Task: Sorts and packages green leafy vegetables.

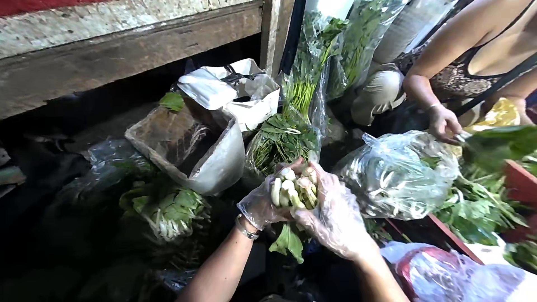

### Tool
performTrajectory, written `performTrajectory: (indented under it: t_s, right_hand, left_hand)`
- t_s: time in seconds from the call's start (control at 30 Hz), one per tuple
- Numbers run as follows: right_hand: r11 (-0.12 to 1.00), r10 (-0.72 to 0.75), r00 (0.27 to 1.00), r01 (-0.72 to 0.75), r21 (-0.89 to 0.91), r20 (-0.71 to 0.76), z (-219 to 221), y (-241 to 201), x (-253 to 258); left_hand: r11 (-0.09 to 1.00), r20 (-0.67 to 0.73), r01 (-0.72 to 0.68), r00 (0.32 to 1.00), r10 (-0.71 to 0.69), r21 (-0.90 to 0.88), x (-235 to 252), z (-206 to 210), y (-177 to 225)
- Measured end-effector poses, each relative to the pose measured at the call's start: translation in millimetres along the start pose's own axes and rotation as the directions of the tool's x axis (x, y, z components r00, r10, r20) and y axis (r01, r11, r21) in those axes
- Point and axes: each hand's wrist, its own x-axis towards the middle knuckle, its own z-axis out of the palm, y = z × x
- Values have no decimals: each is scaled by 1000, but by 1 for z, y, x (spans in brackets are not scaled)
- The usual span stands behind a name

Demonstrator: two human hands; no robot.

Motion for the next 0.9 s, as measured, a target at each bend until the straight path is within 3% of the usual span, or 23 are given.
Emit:
performTrajectory:
  t_s: [0.1,0.17,0.27,0.5,0.63,0.73,0.8,0.9]
  right_hand:
    - [986,29,998,-18,165,-61,14,6,1]
    - [976,35,999,-25,217,-42,19,11,2]
    - [975,30,1000,-27,222,-9,22,20,4]
    - [992,118,986,-113,-53,118,20,14,9]
    - [954,240,953,-197,-226,183,-6,0,12]
    - [949,240,966,-211,-235,99,-13,1,2]
    - [974,169,981,-180,-139,-90,-5,11,-9]
    - [986,106,940,-57,156,-323,4,26,-18]
  left_hand:
    - [999,36,51,998,-51,-4,0,4,-4]
    - [991,79,60,996,-51,-120,-2,4,-5]
    - [975,22,103,995,-101,-196,-6,12,7]
    - [981,-122,191,975,-187,19,-10,22,-6]
    - [980,-86,200,976,-198,20,-11,27,-9]
    - [972,6,198,980,-200,124,-12,28,-6]
    - [970,20,218,975,-222,110,-12,31,-5]
    - [972,-20,158,986,-164,-173,-11,36,-10]
